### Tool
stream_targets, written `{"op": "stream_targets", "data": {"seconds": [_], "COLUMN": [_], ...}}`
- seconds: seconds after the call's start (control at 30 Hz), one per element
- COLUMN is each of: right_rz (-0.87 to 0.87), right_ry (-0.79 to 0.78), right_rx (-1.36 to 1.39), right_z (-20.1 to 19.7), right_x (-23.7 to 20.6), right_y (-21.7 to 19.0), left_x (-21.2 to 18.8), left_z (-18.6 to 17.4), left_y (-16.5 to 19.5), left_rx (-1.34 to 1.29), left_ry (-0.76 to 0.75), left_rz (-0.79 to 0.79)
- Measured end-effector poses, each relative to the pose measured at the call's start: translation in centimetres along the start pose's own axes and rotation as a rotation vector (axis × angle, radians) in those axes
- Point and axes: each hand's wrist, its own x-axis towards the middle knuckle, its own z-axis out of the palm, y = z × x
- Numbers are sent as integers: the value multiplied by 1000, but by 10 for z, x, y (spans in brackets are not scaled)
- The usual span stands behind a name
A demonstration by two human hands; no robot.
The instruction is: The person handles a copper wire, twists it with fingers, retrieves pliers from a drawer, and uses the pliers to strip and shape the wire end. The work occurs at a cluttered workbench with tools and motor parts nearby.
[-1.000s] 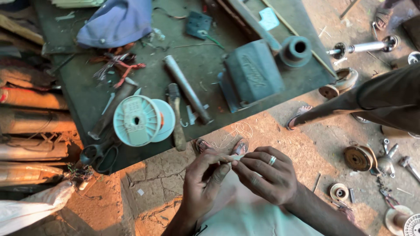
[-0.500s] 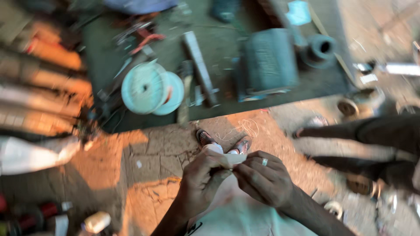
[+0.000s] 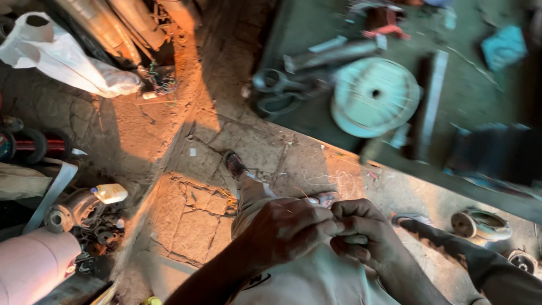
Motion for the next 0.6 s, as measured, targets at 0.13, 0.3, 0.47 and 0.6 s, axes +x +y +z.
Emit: {"op": "stream_targets", "data": {"seconds": [0.13, 0.3, 0.47, 0.6], "right_rz": [-66, -222, -319, -232], "right_ry": [111, 153, 262, 485], "right_rx": [-298, -876, -1142, -1100], "right_z": [51, 123, 155, 148], "right_x": [102, 205, 249, 257], "right_y": [36, 48, 41, 41], "left_x": [-52, -104, -90, -41], "left_z": [-83, -170, -186, -152], "left_y": [-67, -159, -283, -374], "left_rx": [-74, -343, -883, -920], "left_ry": [106, 367, 607, 610], "left_rz": [-224, -588, -923, -1152]}}
